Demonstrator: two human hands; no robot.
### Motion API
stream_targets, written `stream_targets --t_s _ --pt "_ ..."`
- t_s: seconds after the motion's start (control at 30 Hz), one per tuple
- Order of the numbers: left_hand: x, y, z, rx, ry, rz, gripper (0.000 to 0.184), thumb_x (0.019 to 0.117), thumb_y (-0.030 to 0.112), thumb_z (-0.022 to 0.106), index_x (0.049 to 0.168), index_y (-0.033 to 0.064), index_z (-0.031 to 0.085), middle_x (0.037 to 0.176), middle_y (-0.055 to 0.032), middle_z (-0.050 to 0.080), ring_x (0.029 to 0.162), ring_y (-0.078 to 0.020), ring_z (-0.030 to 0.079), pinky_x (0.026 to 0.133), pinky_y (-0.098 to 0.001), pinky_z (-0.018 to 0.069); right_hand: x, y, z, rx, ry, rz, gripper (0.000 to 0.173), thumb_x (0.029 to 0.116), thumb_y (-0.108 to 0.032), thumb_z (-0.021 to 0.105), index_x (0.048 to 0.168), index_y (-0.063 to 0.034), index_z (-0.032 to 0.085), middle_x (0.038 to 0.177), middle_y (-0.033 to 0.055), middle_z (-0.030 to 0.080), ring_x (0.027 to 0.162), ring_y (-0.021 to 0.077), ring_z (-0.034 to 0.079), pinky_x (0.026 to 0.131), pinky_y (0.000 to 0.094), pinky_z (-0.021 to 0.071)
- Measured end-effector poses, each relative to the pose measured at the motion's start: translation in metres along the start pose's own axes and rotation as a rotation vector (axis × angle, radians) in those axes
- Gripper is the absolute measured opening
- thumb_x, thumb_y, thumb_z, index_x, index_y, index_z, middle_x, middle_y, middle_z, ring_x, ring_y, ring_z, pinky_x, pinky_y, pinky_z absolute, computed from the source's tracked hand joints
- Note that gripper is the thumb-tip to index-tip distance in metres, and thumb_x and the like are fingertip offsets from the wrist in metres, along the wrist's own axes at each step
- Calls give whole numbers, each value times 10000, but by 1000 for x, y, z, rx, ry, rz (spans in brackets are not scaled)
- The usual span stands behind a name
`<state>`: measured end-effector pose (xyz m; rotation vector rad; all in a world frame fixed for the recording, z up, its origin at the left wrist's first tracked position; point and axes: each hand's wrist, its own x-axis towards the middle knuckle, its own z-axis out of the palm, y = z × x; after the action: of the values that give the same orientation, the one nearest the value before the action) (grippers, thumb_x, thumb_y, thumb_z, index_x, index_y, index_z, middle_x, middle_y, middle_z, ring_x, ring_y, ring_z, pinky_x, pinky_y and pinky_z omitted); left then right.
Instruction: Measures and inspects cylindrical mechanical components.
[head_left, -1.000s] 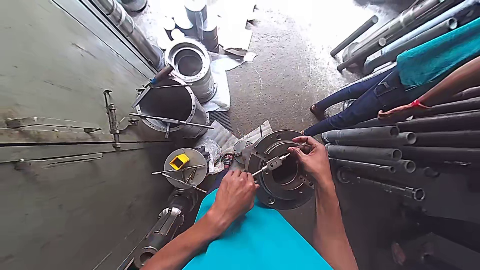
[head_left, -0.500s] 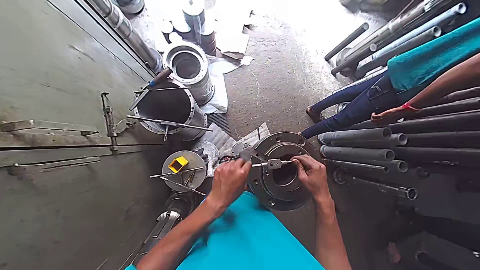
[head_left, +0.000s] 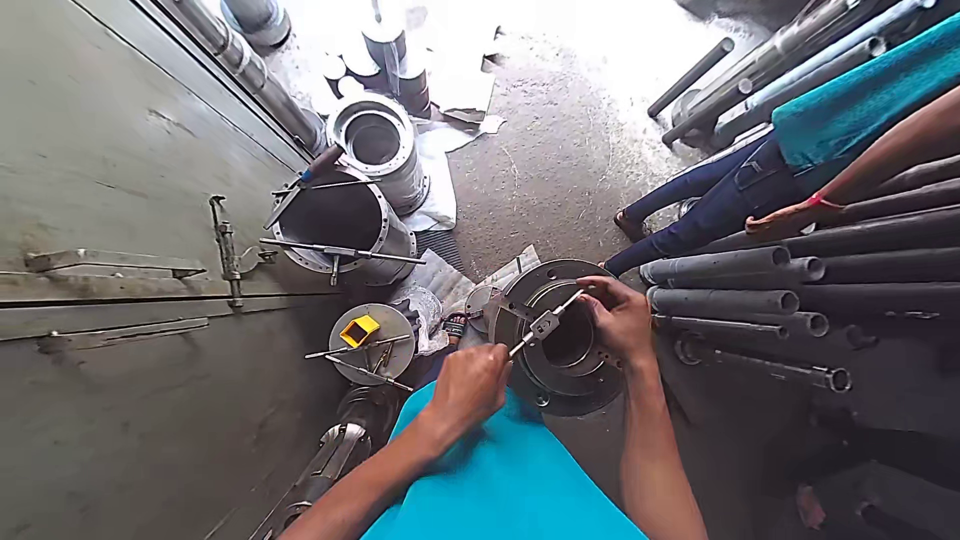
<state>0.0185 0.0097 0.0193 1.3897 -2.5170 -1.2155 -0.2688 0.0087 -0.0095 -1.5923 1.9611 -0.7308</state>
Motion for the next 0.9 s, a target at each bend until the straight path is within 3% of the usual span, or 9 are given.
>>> stream_targets --t_s 0.2,0.4,0.5,0.57,0.67,0.73,0.77,0.8,0.9 --pt "8 30 -7 -18 -374 21 265 1018 258 531 999 33 670 896 -168 693 896 -372 696 726 -565 531 34 -47 -7 -77 -214 -43 203 939 -58 709 1094 -169 778 931 46 777 744 201 728 698 510 588" --pt "11 49 14 -205 -438 102 384 991 352 583 1177 26 664 938 -157 706 917 -340 697 803 -553 546 49 -61 11 -111 -343 -229 208 932 -27 666 1069 -147 768 895 46 764 754 204 723 705 495 583" --pt "18 51 14 -222 -437 100 377 987 395 580 1075 45 690 871 -135 692 860 -320 688 761 -545 533 58 -67 13 -131 -394 -278 194 923 -30 683 1055 -144 769 895 43 764 772 210 724 727 509 575" --pt "24 41 4 -173 -430 88 360 987 399 585 1070 78 725 910 -146 716 897 -348 699 762 -602 536 44 -65 13 -109 -321 -261 228 943 -53 675 1144 -141 735 906 42 755 732 188 710 684 467 584" --pt "52 22 -23 -68 -131 34 290 999 354 570 1075 158 769 922 -118 749 889 -349 725 743 -634 552 2 -61 10 -121 -73 -81 278 977 -173 648 1241 -103 702 1059 55 766 900 190 745 818 463 621" --pt "81 8 -30 -60 213 83 215 980 311 620 1034 158 761 830 -75 720 733 -297 704 613 -567 555 -44 -59 15 -92 38 100 246 977 -265 636 1079 -72 752 898 61 757 780 177 727 725 434 607" --pt "95 2 -34 -81 275 124 214 988 294 630 1095 149 747 859 -68 722 729 -279 698 622 -544 560 -64 -59 17 -63 -29 192 275 988 -304 612 1026 -77 763 834 42 751 728 153 721 687 406 607" --pt "104 1 -38 -121 248 146 236 1000 280 635 1158 135 733 879 -83 733 745 -287 699 654 -546 561 -82 -59 18 10 -152 284 299 1009 -302 581 1016 -71 769 799 30 743 686 138 706 662 388 601" --pt "138 11 -45 -221 54 156 163 985 156 663 1090 78 761 886 -144 741 835 -335 714 768 -586 542 -104 -60 28 420 -355 449 299 1070 -170 470 1086 -39 739 751 -26 720 522 43 599 493 228 526"
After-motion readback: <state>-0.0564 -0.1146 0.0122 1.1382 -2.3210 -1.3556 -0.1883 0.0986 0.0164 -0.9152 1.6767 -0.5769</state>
